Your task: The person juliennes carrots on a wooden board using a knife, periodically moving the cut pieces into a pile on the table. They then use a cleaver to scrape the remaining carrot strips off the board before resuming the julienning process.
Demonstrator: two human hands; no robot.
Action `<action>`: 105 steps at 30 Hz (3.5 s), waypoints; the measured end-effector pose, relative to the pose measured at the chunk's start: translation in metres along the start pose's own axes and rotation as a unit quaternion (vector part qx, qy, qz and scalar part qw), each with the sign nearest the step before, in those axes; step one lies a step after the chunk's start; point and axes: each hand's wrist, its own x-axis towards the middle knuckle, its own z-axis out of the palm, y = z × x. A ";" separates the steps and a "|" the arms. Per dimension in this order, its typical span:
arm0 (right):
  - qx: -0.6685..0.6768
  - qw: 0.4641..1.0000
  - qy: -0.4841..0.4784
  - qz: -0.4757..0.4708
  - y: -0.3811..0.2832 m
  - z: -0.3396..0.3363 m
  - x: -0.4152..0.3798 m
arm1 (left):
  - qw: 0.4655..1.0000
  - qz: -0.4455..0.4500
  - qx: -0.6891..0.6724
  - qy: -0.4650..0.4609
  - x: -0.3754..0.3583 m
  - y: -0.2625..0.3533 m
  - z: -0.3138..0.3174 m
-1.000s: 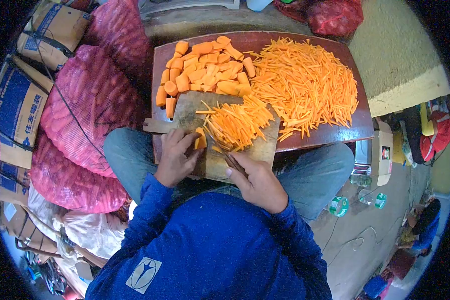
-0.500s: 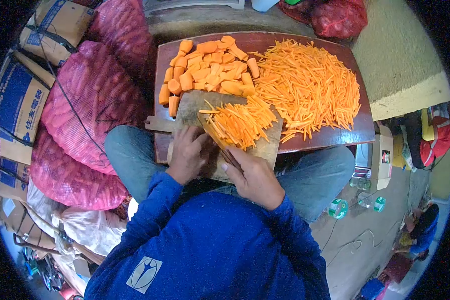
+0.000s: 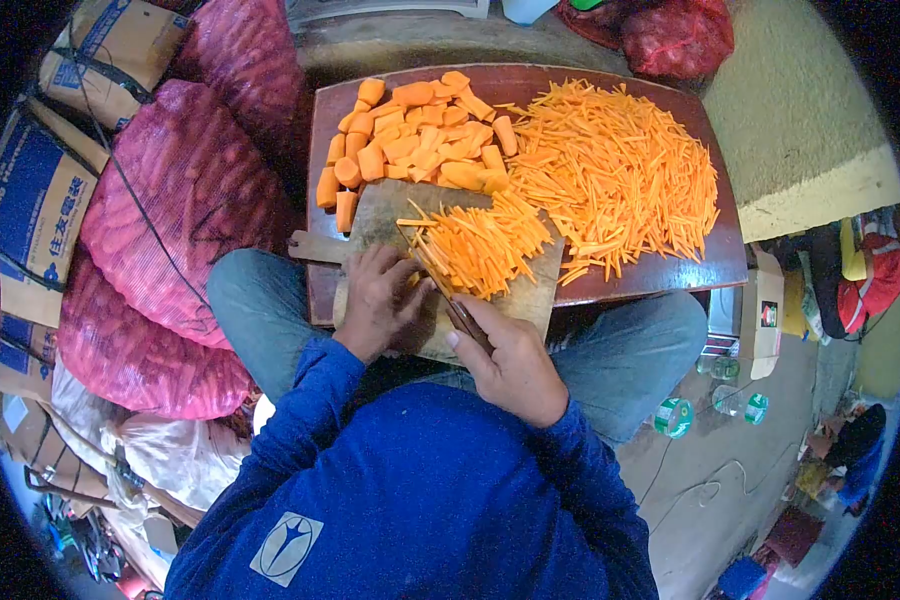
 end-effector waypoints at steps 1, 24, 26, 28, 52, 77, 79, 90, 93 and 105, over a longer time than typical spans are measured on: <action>0.000 1.000 0.000 0.000 -0.004 -0.001 -0.001 | 1.000 0.000 0.000 0.000 0.000 -0.002 -0.001; -0.023 0.995 -0.085 0.042 -0.007 -0.006 -0.016 | 0.997 0.010 -0.025 -0.076 -0.017 -0.011 -0.036; -0.023 0.995 -0.087 0.042 -0.007 -0.005 -0.014 | 0.998 0.015 0.000 -0.060 -0.022 -0.001 -0.034; -0.024 0.995 -0.089 0.045 -0.007 -0.005 -0.012 | 0.999 0.033 0.030 -0.029 -0.030 0.000 -0.025; -0.165 0.968 -0.179 0.055 -0.017 0.015 0.006 | 0.999 0.027 0.017 -0.005 -0.033 -0.005 -0.017; -0.169 0.972 -0.154 0.051 -0.024 0.023 0.013 | 0.999 0.040 -0.008 0.035 -0.040 -0.007 -0.015; -0.178 0.970 -0.159 0.050 -0.022 0.025 0.010 | 0.999 0.034 -0.018 0.023 -0.041 -0.006 -0.015; -0.159 0.977 -0.140 0.011 -0.011 0.033 0.019 | 0.998 0.037 -0.019 0.040 -0.042 -0.006 -0.013; -0.145 0.980 -0.132 0.005 -0.017 0.029 0.014 | 0.998 0.044 -0.024 0.045 -0.043 -0.008 -0.015; -0.039 0.997 -0.061 0.019 -0.009 0.023 0.015 | 0.995 0.024 -0.041 0.087 -0.045 -0.005 -0.011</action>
